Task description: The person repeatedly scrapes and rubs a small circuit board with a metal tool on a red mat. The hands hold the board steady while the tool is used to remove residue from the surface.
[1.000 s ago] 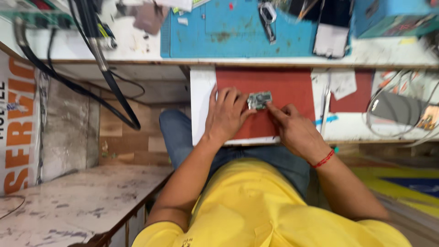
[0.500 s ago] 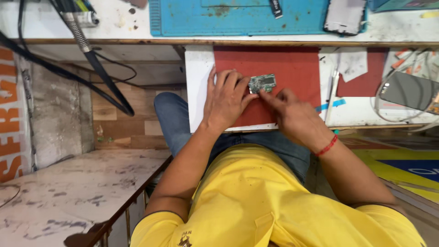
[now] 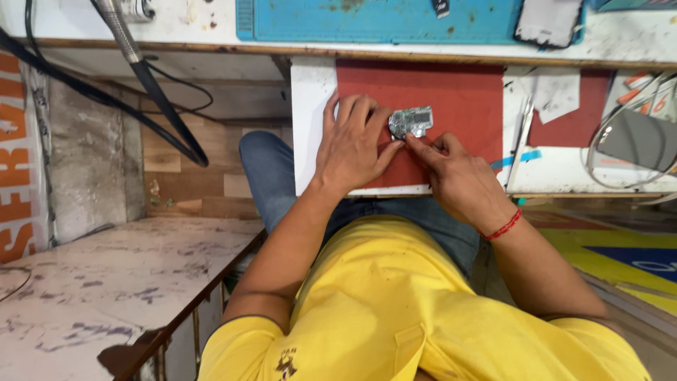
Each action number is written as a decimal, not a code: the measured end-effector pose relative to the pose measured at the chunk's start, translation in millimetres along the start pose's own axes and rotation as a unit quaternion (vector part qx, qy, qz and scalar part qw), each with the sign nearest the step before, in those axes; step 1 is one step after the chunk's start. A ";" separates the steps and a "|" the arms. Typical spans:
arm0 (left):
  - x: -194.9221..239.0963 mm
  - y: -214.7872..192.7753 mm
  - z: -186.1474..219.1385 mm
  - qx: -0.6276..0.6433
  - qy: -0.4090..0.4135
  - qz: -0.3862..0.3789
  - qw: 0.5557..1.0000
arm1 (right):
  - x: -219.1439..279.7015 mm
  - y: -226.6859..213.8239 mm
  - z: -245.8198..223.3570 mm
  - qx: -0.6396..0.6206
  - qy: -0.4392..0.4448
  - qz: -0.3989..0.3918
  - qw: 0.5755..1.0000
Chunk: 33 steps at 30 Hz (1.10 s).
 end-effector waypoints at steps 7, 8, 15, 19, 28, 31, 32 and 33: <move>-2.6 -2.0 1.9 -0.014 0.002 -0.004 1.000 | 2.0 10.8 1.9 0.000 -0.013 -0.024 1.000; -1.9 -3.2 3.2 -0.023 0.008 0.000 1.000 | 2.5 9.9 1.8 -0.005 -0.019 0.005 1.000; 0.6 -0.4 0.9 0.011 0.009 0.002 1.000 | -1.4 11.8 5.5 0.018 -0.032 -0.006 0.999; 2.2 0.9 2.2 0.016 0.018 0.018 1.000 | -5.1 4.4 16.8 0.015 0.030 -0.013 0.999; 3.7 2.7 -1.4 0.000 0.039 0.044 0.998 | 0.0 9.4 22.6 0.041 -0.043 -0.086 0.995; 7.0 7.5 -1.5 0.017 0.038 0.032 0.999 | 4.8 8.7 27.8 0.005 -0.034 -0.047 0.998; 5.6 6.2 -1.0 0.021 0.036 0.029 0.999 | 4.8 8.8 28.1 0.015 -0.033 -0.062 0.997; 2.9 1.6 -0.2 0.007 0.041 0.038 0.998 | 1.1 7.2 27.3 0.026 -0.035 -0.071 0.997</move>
Point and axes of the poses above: each hand's wrist, its own x-axis away from the middle knuckle, its own y-axis out of the palm, z = x × y, the point moved 6 cm from there along -x, towards the middle knuckle, and after that the axes turned 13 degrees about -z, right-handed, at the moved point
